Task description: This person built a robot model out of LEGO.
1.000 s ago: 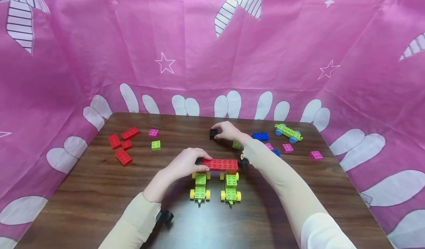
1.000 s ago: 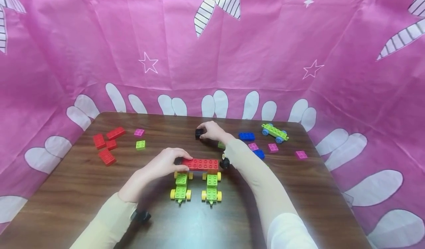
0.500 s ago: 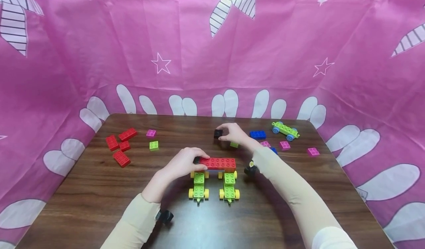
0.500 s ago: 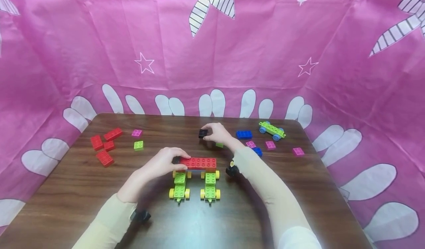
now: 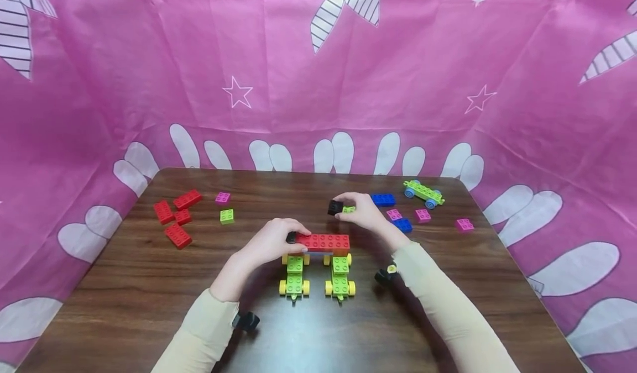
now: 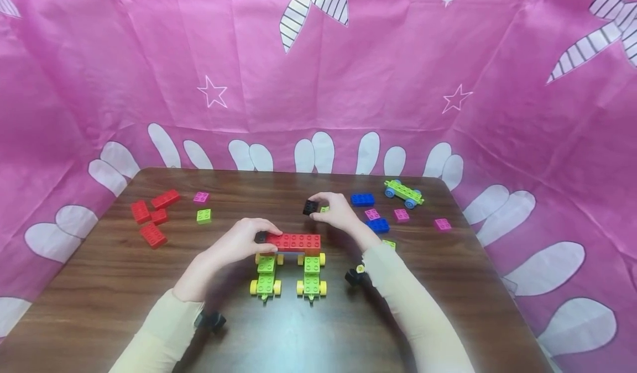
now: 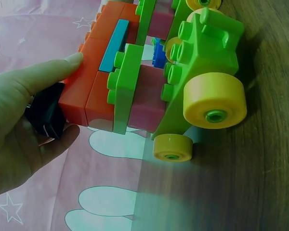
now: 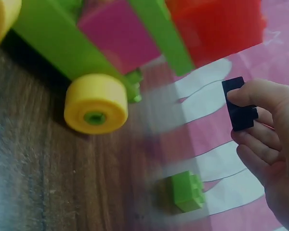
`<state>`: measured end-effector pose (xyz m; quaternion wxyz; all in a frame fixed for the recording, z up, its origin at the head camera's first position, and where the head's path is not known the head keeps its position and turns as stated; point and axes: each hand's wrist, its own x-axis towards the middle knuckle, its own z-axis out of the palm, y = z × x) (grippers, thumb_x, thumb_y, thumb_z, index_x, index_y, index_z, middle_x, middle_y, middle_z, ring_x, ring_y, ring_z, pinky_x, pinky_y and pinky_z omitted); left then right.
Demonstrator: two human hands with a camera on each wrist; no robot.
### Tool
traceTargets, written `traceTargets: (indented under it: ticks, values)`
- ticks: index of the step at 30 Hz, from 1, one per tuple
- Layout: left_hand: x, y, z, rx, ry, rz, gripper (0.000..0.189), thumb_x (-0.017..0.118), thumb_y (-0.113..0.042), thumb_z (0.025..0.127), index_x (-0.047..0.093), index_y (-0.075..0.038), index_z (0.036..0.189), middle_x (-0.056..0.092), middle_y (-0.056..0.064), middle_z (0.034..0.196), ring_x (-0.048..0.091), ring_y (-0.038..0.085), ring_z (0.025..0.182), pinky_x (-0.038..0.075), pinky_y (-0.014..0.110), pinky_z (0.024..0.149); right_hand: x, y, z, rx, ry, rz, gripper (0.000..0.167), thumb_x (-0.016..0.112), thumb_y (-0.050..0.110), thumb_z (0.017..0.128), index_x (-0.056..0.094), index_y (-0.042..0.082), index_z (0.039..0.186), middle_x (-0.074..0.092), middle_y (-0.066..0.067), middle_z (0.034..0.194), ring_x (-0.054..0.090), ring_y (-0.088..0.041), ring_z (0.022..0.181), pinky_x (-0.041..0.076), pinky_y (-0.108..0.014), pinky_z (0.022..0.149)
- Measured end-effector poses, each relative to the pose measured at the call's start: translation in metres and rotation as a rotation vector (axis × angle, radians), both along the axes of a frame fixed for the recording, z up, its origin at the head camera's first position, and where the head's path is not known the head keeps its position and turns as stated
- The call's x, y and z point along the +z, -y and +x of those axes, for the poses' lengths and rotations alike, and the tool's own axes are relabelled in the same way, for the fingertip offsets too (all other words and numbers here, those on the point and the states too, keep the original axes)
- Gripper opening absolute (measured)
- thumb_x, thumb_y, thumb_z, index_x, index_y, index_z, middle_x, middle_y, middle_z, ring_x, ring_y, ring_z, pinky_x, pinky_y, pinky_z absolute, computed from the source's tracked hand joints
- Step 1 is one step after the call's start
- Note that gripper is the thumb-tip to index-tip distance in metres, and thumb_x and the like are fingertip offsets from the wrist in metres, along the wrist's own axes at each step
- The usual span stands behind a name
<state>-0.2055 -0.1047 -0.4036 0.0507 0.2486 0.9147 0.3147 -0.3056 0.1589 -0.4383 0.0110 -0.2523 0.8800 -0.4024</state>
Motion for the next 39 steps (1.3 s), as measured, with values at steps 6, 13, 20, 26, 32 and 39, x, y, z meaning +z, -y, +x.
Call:
traceTargets:
  ticks: [6,13,20,26,32,39]
  values:
    - [-0.002,0.000,0.002,-0.005,-0.013,-0.010,0.032,0.080,-0.023,0.082,0.074,-0.014,0.112,0.072,0.001,0.111,0.063,0.019,0.107,0.052,0.042,0.097,0.012,-0.010,0.024,-0.007,-0.023,-0.056,0.034,0.076,0.012,0.082,0.068,0.008,0.114,0.072,-0.009,0.109,0.065,-0.027,0.103,0.052,-0.052,0.093]
    - [-0.001,0.000,0.003,0.006,-0.030,-0.034,0.032,0.081,-0.023,0.081,0.074,-0.015,0.111,0.072,0.000,0.110,0.063,0.018,0.105,0.052,0.041,0.096,0.027,-0.016,0.048,0.010,-0.051,-0.041,0.036,0.078,0.015,0.081,0.068,0.012,0.116,0.071,-0.006,0.112,0.064,-0.024,0.108,0.051,-0.050,0.097]
    - [0.001,-0.003,0.002,0.003,-0.031,-0.042,0.034,0.081,-0.021,0.081,0.073,-0.013,0.113,0.072,0.000,0.110,0.063,0.017,0.103,0.052,0.040,0.096,0.031,-0.021,0.067,0.003,-0.017,-0.026,0.039,0.078,0.015,0.080,0.068,0.011,0.117,0.070,-0.006,0.116,0.062,-0.026,0.110,0.049,-0.054,0.098]
    - [0.005,-0.007,0.001,-0.012,-0.046,-0.033,0.039,0.082,-0.020,0.079,0.072,-0.011,0.116,0.071,0.001,0.113,0.063,0.018,0.107,0.052,0.039,0.097,0.029,-0.027,0.076,-0.006,-0.004,-0.036,0.038,0.078,0.014,0.080,0.068,0.012,0.116,0.070,-0.004,0.113,0.063,-0.025,0.110,0.049,-0.053,0.098]
    - [0.011,-0.017,0.001,-0.048,-0.059,-0.029,0.042,0.082,-0.021,0.080,0.070,-0.010,0.119,0.070,0.003,0.118,0.063,0.021,0.113,0.051,0.040,0.099,0.027,-0.031,0.081,0.040,-0.041,-0.048,0.036,0.077,0.013,0.079,0.069,0.010,0.114,0.072,-0.003,0.108,0.065,-0.021,0.104,0.051,-0.049,0.096]
    - [0.018,-0.035,-0.001,-0.091,-0.081,-0.039,0.043,0.081,-0.022,0.081,0.070,-0.010,0.120,0.070,0.004,0.118,0.063,0.022,0.114,0.050,0.041,0.100,0.025,-0.034,0.085,0.074,-0.036,-0.049,0.036,0.076,0.014,0.079,0.069,0.012,0.114,0.071,0.000,0.108,0.064,-0.018,0.103,0.049,-0.049,0.098]
